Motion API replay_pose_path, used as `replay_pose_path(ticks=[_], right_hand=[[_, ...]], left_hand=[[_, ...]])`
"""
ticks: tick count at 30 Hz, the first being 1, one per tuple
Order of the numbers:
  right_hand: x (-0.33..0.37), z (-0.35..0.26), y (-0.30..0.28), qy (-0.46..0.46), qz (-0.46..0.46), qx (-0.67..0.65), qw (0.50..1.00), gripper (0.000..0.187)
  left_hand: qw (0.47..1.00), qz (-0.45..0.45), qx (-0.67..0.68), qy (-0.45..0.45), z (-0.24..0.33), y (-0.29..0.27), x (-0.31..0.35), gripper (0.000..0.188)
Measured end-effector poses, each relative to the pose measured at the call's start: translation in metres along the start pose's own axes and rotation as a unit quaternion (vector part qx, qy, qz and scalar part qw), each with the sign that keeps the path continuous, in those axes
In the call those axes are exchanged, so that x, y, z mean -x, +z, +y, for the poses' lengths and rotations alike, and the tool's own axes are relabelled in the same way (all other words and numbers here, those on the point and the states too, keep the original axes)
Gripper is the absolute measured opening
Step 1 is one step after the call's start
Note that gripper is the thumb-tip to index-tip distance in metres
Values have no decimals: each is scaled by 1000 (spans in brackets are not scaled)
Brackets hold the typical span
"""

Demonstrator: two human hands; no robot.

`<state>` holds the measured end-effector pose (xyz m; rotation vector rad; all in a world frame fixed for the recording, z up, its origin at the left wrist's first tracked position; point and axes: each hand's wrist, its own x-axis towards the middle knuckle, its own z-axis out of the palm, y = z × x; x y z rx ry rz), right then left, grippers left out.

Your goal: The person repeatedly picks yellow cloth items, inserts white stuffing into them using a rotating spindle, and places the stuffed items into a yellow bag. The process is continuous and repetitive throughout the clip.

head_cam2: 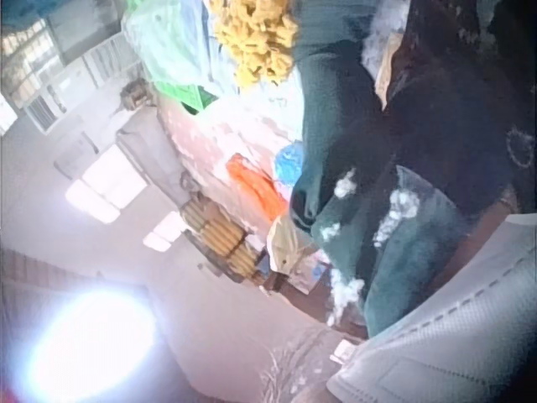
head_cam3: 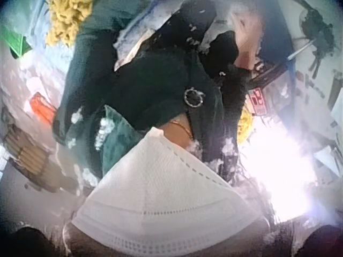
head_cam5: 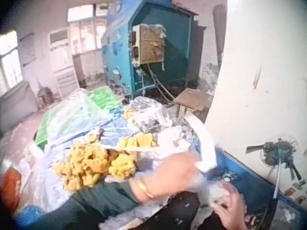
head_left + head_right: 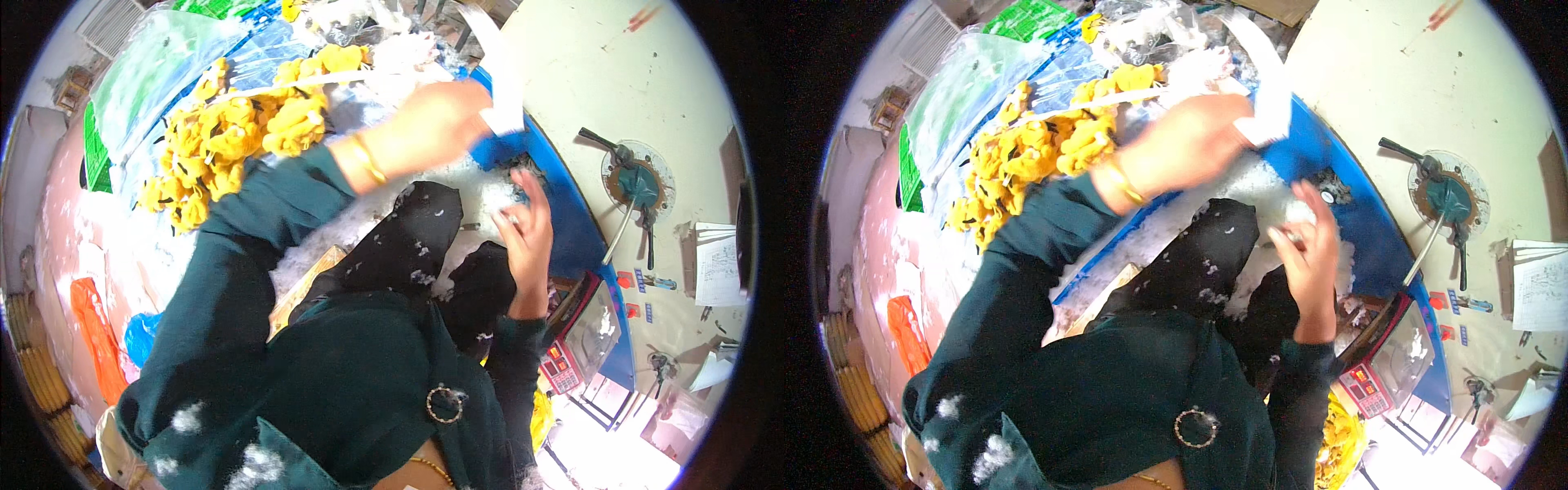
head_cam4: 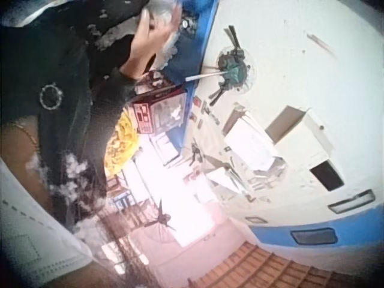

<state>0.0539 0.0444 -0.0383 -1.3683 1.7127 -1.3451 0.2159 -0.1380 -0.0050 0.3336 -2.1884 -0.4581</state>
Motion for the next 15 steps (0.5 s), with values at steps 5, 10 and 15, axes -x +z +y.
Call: replay_pose_path(ticks=[5, 10, 15], right_hand=[[-66, -9, 47, -106, -33, -219, 969, 46], [-21, 10, 17, 13, -84, -73, 994, 29], [69, 61, -75, 70, 35, -22, 997, 8]], left_hand=[[996, 34, 52, 57, 66, 40, 16, 6], [975, 30, 207, -79, 75, 11, 44, 11], [822, -99, 455, -328, 74, 12, 64, 18]])
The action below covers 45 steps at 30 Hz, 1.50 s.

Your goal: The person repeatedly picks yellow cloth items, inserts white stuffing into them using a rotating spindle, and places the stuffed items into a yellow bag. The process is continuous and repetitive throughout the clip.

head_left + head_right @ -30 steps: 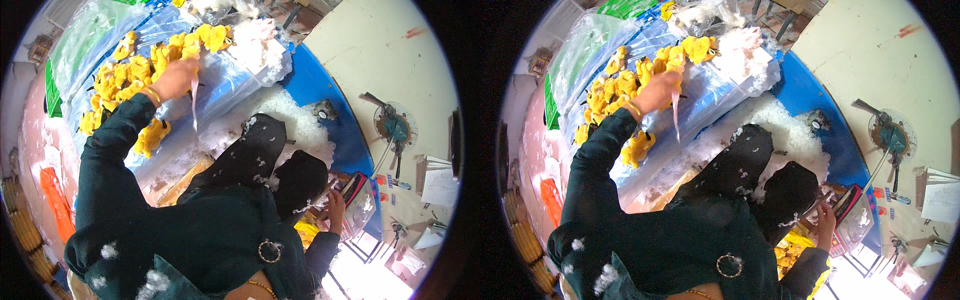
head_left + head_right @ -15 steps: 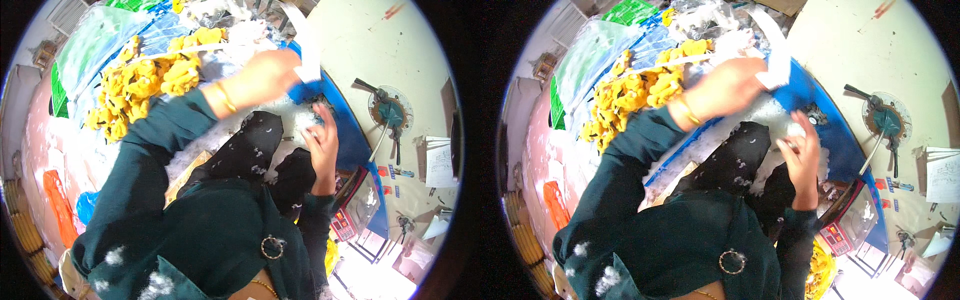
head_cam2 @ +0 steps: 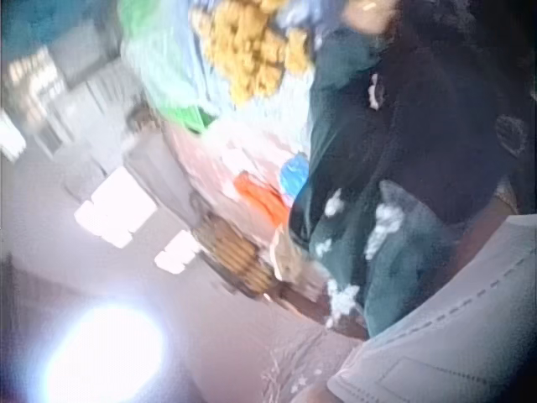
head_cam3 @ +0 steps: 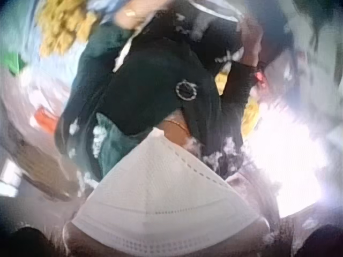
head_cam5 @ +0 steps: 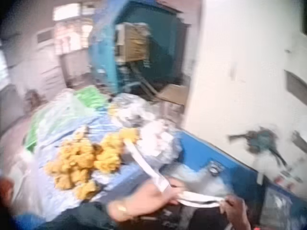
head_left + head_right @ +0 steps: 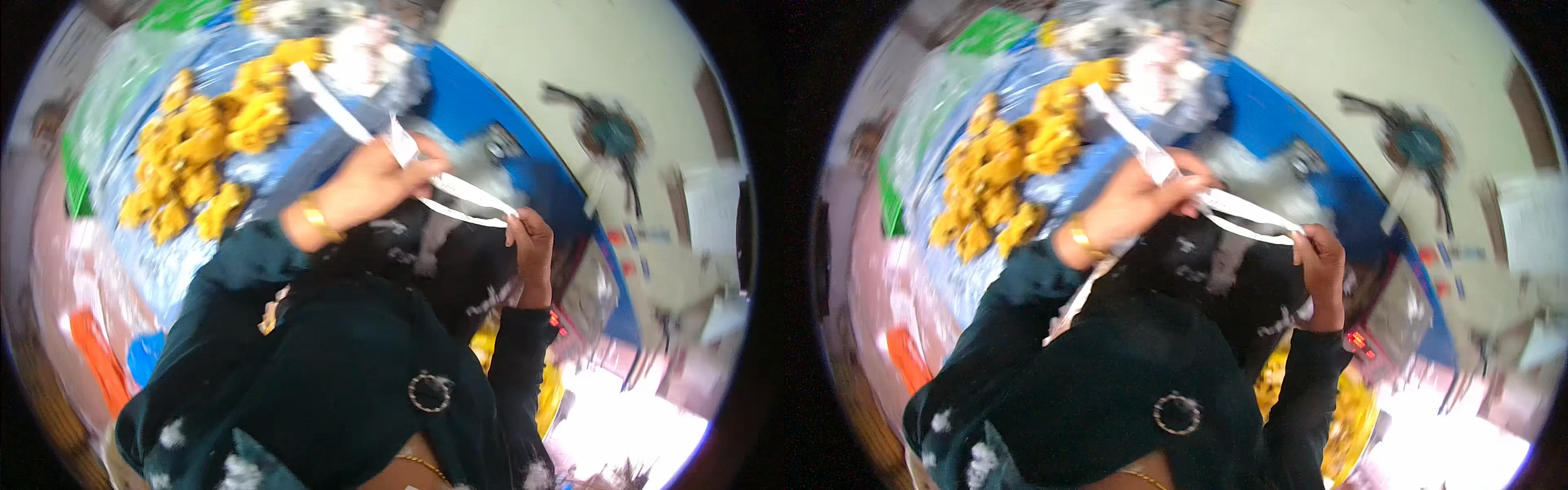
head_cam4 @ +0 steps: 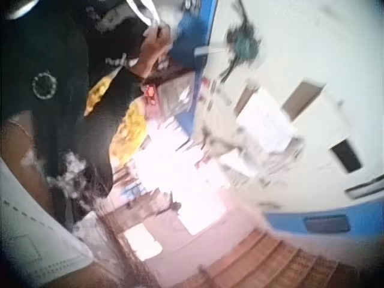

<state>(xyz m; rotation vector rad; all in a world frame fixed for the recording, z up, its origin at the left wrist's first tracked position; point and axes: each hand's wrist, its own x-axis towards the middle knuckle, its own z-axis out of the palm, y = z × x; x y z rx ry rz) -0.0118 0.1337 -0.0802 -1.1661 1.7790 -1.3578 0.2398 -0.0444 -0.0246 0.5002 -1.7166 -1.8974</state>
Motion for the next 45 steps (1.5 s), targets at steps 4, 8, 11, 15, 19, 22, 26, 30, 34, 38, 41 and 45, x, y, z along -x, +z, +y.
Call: replay_pose_path(ticks=[4, 8, 11, 15, 19, 22, 26, 30, 34, 38, 41, 45], right_hand=[[139, 69, -124, 183, 205, 217, 937, 20], [440, 121, -242, 452, 305, 499, 673, 30], [569, 78, -241, 646, 327, 532, 440, 48], [644, 32, -234, 687, 304, 546, 371, 32], [713, 10, -220, 607, 481, 541, 327, 30], [706, 18, -217, 575, 544, 521, 320, 31], [679, 77, -237, 730, 402, 366, 414, 73], [535, 163, -207, 479, 544, 147, 673, 50], [273, 137, -125, 185, 294, 84, 934, 26], [124, -15, -40, -60, 137, 126, 981, 16], [84, -55, -13, -122, 112, 90, 982, 17], [64, -60, -1, -166, 174, 163, 957, 36]], left_hand=[[861, 116, -494, 27, -47, -76, 56, 27], [619, 148, -769, -56, -73, -171, 128, 53], [624, 98, -754, -177, -67, -182, 175, 56], [606, 226, -717, -260, -113, -209, 195, 45], [652, 249, -697, -166, -122, -194, 138, 40], [721, 249, -638, -102, -121, -190, 98, 36], [822, 253, -507, -58, -112, -184, 60, 33], [909, 229, -347, -16, -97, -130, 8, 30], [975, 157, -158, -24, -64, 16, -29, 17], [996, 75, 6, -46, -47, 80, -42, 17], [999, 45, -7, -24, -35, 98, -42, 17], [997, 20, -69, -8, -29, 117, -45, 19]])
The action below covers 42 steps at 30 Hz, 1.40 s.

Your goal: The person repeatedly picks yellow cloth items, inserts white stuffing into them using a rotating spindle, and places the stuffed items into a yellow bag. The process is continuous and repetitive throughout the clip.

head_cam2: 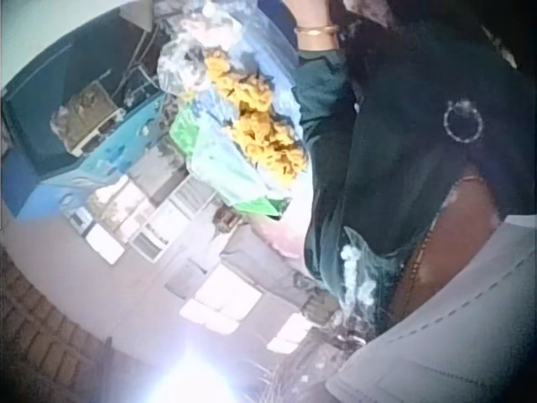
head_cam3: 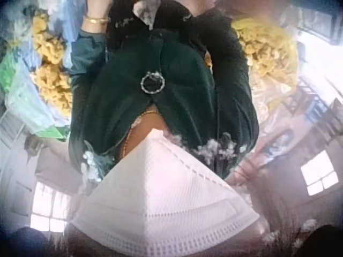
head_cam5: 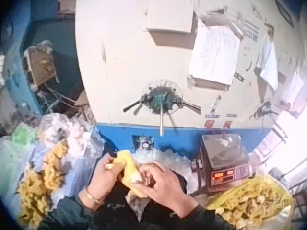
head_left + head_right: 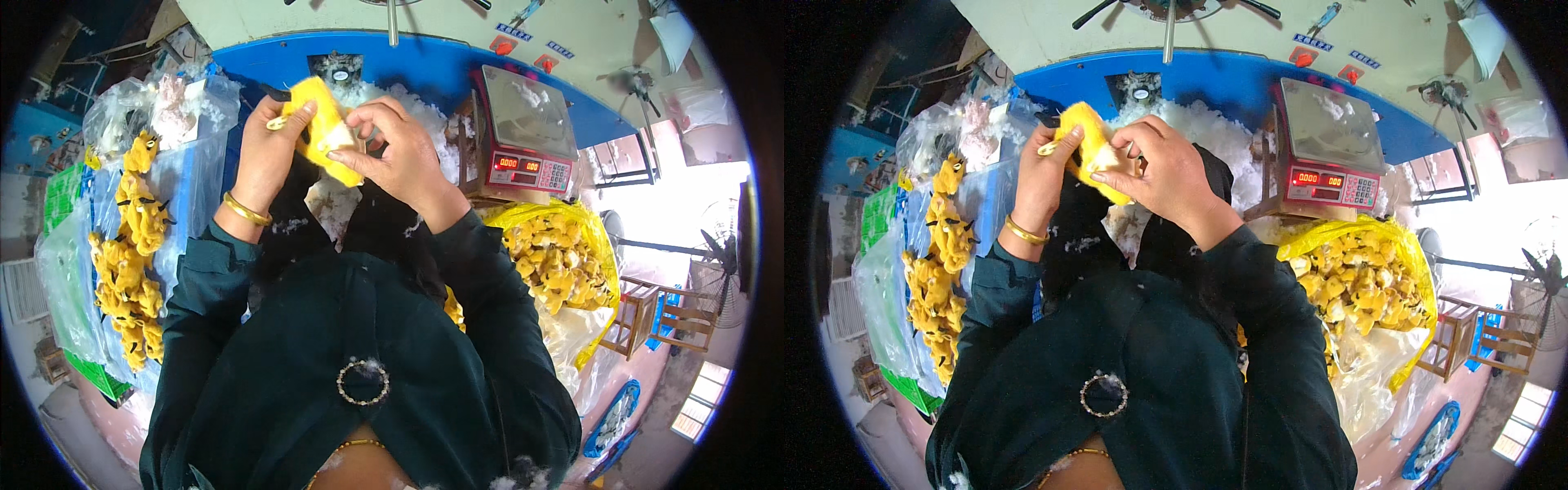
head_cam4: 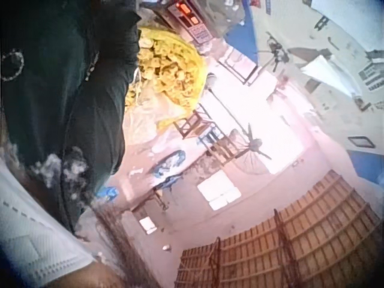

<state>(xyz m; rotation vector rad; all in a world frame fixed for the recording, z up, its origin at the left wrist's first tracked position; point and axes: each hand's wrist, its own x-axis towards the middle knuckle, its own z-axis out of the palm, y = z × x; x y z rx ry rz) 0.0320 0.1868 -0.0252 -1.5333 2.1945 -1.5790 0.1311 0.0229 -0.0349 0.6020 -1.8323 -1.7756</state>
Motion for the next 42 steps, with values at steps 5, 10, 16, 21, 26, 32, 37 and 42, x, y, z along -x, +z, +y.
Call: replay_pose_path(ticks=[5, 10, 16, 21, 26, 32, 37, 42], right_hand=[[0, 20, 8, 62, -32, -10, 997, 33], [-3, 47, 6, 167, -52, -179, 968, 24], [-23, 65, -11, 178, -159, -264, 935, 16], [-30, 66, -11, 207, -151, -246, 935, 16], [-21, 84, -18, 262, -130, -371, 882, 12], [-23, 79, -29, 254, -249, -484, 800, 27], [-35, 76, -34, 191, -301, -251, 900, 31], [-43, 80, -42, -12, -132, -31, 991, 23]], left_hand=[[998, -5, 46, -30, -7, 11, -4, 23], [991, -63, 71, -91, -18, 3, -15, 25], [964, -265, 21, 22, -3, -17, -59, 33], [911, -403, 53, -62, -4, -8, -61, 27], [878, -462, 106, -70, -7, -4, -59, 26], [890, -425, 122, -108, -4, 5, -61, 8], [890, -437, 106, -72, 2, 11, -72, 11], [886, -441, 62, -130, -2, 14, -77, 16]])
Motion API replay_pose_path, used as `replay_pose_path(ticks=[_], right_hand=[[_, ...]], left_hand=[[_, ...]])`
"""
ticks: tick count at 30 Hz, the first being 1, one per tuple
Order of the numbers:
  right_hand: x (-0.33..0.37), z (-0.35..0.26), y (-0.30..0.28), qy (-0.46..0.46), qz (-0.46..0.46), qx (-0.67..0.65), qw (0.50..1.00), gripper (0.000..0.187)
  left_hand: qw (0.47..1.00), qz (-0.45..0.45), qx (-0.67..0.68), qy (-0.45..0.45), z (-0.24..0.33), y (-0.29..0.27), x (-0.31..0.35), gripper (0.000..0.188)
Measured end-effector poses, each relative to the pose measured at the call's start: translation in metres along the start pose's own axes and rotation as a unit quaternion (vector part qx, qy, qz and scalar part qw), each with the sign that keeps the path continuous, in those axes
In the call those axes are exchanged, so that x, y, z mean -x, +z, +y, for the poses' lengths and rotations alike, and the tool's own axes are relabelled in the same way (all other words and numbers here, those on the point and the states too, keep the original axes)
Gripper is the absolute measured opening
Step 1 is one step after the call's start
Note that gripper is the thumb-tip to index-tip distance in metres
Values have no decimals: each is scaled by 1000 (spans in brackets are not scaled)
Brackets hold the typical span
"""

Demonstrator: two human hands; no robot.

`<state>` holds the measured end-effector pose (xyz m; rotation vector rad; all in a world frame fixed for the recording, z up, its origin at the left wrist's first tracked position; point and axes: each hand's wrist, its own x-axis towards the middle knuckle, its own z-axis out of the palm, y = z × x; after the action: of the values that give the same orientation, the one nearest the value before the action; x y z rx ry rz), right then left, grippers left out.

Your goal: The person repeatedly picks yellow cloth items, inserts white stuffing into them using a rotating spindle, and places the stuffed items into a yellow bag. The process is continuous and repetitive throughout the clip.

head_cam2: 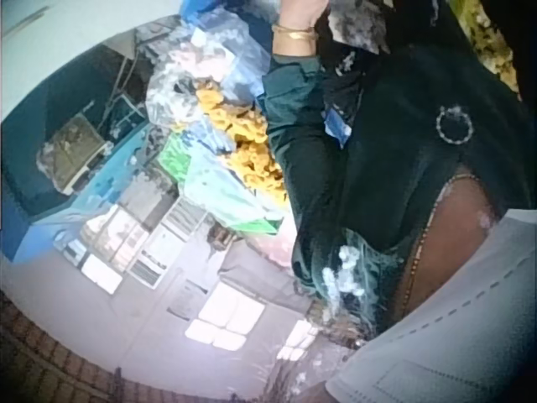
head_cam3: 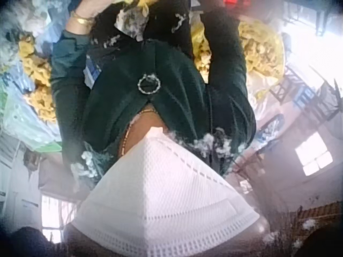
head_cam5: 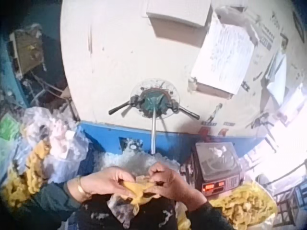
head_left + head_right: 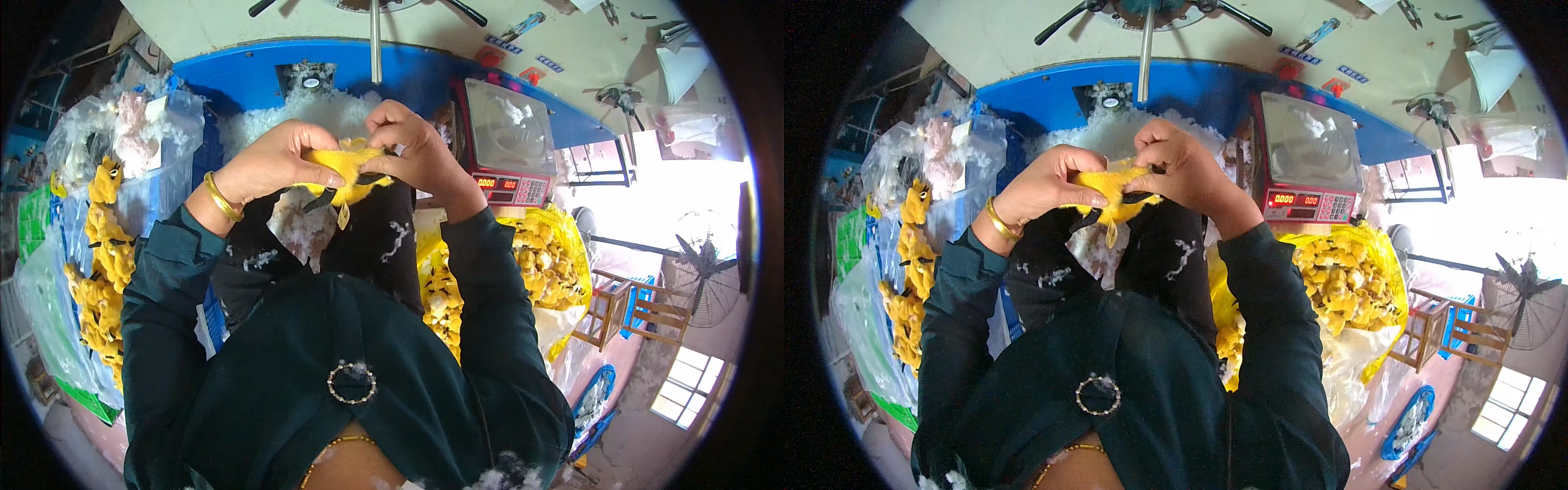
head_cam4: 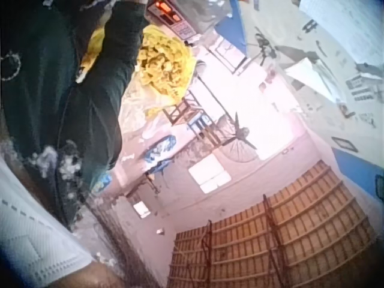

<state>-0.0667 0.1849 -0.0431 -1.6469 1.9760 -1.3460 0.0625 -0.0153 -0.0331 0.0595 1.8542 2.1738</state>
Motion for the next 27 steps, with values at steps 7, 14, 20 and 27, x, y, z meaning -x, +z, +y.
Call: replay_pose_path(ticks=[7, 14, 20, 27], right_hand=[[-17, 4, -25, 12, 134, 266, 955, 14], [-29, 8, -40, -1, 190, 367, 911, 14], [-23, -8, -26, 5, 193, 425, 884, 11], [-29, -5, -16, 33, 184, 444, 876, 12]], left_hand=[[880, 230, -349, 226, 8, 1, -39, 14], [740, 300, -517, 310, 28, 0, -68, 11], [692, 270, -588, 320, 32, -3, -69, 20], [653, 274, -626, 327, 30, -10, -85, 16]])
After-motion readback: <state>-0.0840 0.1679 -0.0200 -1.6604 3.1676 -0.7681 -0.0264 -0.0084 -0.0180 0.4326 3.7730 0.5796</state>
